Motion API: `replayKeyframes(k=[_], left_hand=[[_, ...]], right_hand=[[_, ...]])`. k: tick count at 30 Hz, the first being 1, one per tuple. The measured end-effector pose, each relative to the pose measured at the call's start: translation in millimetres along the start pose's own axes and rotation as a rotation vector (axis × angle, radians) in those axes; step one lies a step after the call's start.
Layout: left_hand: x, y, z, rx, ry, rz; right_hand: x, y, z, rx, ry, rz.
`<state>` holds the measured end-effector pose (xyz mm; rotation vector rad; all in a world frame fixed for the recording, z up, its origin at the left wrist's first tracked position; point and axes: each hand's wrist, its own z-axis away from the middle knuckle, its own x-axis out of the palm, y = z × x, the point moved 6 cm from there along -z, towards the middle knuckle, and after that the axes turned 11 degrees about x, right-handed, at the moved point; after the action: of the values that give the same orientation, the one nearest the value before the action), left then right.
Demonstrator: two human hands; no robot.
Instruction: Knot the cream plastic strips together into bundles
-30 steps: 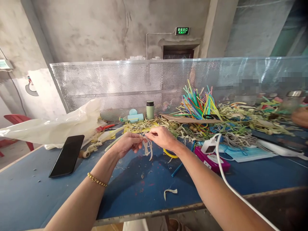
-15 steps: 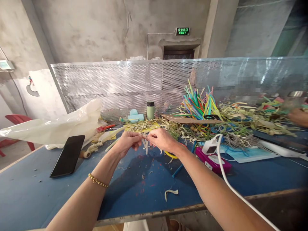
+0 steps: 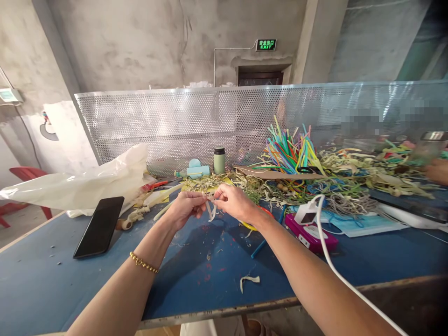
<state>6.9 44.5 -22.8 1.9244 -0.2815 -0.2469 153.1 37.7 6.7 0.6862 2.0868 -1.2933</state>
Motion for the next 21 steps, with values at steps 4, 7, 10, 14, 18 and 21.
replayKeyframes(k=[4,7,10,14,18,21], left_hand=[[-1.3,-0.9,-0.1,-0.012,0.012,0.019],[-2.4,-2.4,-0.1,-0.041,0.019,0.059],[-2.7,-3.3,-0.4,-0.053,0.021,0.094],[-3.5,-2.8,-2.0,-0.008,0.037,0.118],[-3.1,-2.6,-3.3,0.036,0.023,0.139],[-3.3,-2.6,-3.0,0.049,0.015,0.134]], right_hand=[[-5.2,-6.0,3.2,-0.121,0.122,0.236],[-6.1,-15.7,9.4,-0.227,0.203,0.338],[-3.2,-15.3,9.6,-0.162,0.173,0.24],[12.5,3.6,5.3,0.193,-0.13,-0.228],[17.9,10.0,6.6,0.334,-0.284,-0.523],[18.2,13.6,6.3,0.388,-0.325,-0.681]])
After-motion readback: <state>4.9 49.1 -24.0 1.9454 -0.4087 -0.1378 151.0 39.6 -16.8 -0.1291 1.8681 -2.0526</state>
